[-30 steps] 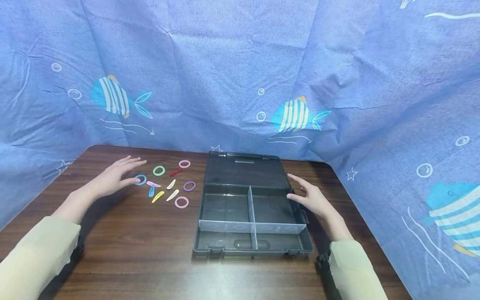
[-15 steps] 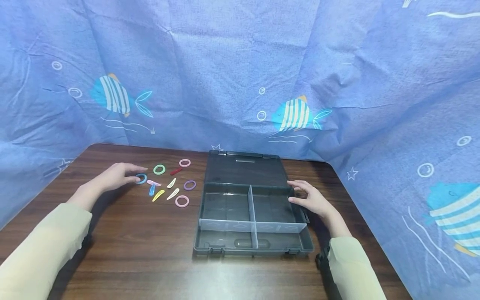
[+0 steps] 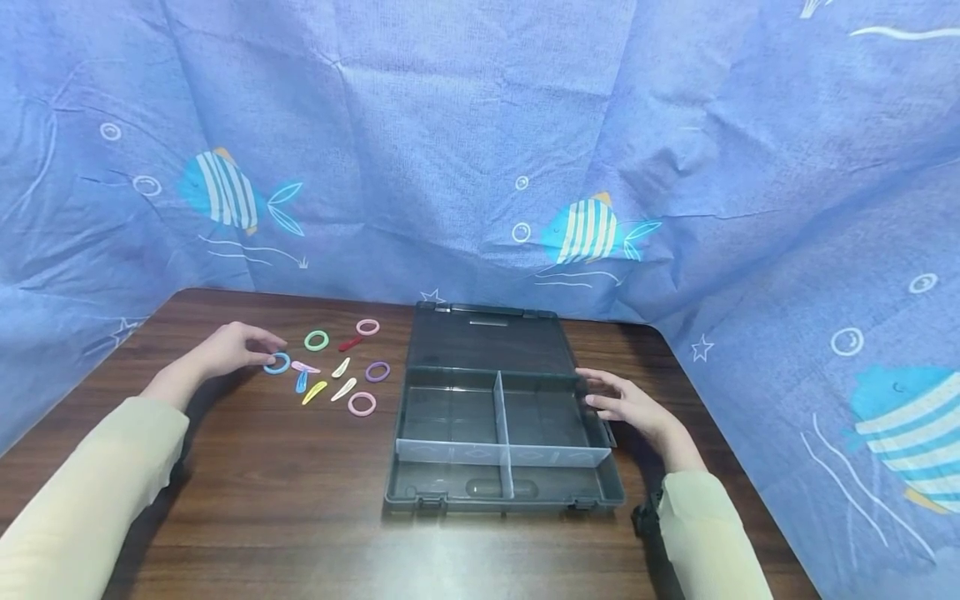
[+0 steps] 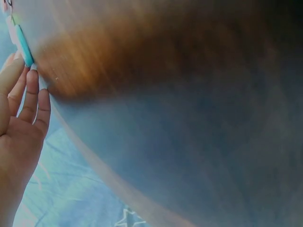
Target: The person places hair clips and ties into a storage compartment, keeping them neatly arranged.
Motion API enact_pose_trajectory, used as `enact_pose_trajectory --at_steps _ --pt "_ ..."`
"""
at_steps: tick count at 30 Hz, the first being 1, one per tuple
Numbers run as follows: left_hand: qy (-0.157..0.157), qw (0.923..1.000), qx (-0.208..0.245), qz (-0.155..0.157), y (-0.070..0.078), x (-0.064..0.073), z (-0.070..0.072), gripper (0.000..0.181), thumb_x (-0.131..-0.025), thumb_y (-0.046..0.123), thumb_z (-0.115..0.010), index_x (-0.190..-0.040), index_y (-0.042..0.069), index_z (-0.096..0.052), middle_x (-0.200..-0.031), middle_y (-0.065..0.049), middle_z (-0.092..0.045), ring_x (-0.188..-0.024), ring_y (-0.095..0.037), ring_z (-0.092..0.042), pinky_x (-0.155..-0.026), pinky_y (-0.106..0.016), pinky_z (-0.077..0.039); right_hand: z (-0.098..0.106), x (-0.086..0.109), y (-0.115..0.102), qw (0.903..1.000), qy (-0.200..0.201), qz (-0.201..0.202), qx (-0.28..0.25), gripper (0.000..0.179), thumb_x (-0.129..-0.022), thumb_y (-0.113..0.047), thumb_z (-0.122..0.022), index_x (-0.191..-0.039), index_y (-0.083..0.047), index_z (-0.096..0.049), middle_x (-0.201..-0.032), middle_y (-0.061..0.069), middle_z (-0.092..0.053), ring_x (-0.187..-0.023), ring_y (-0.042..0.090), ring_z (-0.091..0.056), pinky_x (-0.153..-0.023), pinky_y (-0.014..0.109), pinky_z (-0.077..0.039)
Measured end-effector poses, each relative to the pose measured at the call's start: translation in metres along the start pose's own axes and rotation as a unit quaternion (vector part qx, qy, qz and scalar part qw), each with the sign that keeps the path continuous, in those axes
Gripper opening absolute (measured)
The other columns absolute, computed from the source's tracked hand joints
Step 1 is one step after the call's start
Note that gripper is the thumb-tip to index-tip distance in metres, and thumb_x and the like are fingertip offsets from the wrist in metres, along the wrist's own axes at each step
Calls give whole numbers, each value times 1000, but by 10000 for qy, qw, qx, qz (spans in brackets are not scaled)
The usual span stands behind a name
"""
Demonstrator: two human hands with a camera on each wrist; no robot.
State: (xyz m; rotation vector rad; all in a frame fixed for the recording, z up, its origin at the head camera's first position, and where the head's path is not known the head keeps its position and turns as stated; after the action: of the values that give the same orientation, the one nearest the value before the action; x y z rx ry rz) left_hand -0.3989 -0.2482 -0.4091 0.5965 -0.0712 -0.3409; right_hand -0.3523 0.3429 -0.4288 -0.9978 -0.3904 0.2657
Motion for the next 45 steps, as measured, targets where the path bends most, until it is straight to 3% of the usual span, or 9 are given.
enact_pose_trajectory --at_steps 5,11,18,22,29,32,37,45 --pt "-77 9998 -164 -58 3 -2 -2 15 -85 7 -68 -99 4 -72 -90 -6 -71 -81 -17 -59 -76 -36 -46 0 -1 6 9996 -118 -117 -225 56 -96 -25 -53 -147 -25 -30 -151 10 -25 -123 21 -49 -97 47 -42" --pt "-139 9992 -371 -110 4 -3 -3 7 -85 8 -67 -89 10 -74 -84 -1 -70 -74 -15 -55 -71 -32 -44 0 -4 6 9994 -220 -110 -258 55 -95 -24 -55 -146 -20 -33 -150 13 -27 -121 19 -51 -92 41 -45" --pt "-231 9997 16 -41 9 -2 -2 5 -86 6 -65 -89 6 -69 -75 -1 -65 -59 -16 -53 -58 -29 -45 0 -7 4 9994 -260 -225 -92 54 -95 -27 -55 -144 -18 -35 -150 14 -28 -122 23 -49 -90 42 -45" --pt "-167 9997 111 -169 19 -3 0 7 -87 3 -63 -91 5 -67 -78 -1 -65 -64 -15 -54 -61 -28 -45 -2 -7 7 9986 -280 -427 -121 52 -96 -30 -53 -143 -19 -34 -150 12 -25 -124 23 -44 -92 45 -43" --pt "-76 9987 -51 -510 43 -5 4 11 -86 3 -62 -91 7 -70 -83 -4 -68 -66 -13 -49 -60 -27 -40 1 -14 0 9990 57 -430 -95 44 -96 -35 -52 -134 -16 -43 -125 16 -49 -107 18 -53 -81 40 -45" --pt "1 9977 -130 -670 53 -6 6 9 -85 3 -63 -88 8 -69 -81 -5 -68 -67 -12 -50 -63 -27 -41 2 -15 -3 9992 113 -374 -23 43 -96 -35 -52 -134 -15 -44 -122 17 -51 -104 16 -54 -79 40 -46" --pt "-30 9966 -225 -789 66 -6 7 9 -83 1 -62 -86 7 -67 -79 -5 -67 -71 -13 -53 -67 -30 -42 0 -13 -2 9991 18 -414 0 50 -95 -35 -55 -139 -16 -40 -135 18 -43 -112 18 -52 -85 43 -46" --pt "-114 9971 -192 -728 84 -8 10 10 -84 2 -60 -90 7 -67 -81 -5 -66 -72 -13 -51 -67 -31 -42 -4 -5 -2 9992 -150 -359 -118 56 -95 -30 -56 -145 -19 -33 -151 14 -24 -127 33 -41 -90 46 -44"
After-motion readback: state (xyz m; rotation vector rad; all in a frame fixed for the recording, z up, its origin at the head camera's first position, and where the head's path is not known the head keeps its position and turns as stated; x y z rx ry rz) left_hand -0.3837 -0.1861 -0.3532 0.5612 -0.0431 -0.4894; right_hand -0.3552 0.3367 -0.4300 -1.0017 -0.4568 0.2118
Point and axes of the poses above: each hand's wrist, its own x-axis away from the middle knuckle, its own z-axis out of the back of the hand, y = z × x, the point moved 10 cm from there along -x, towards the middle knuckle
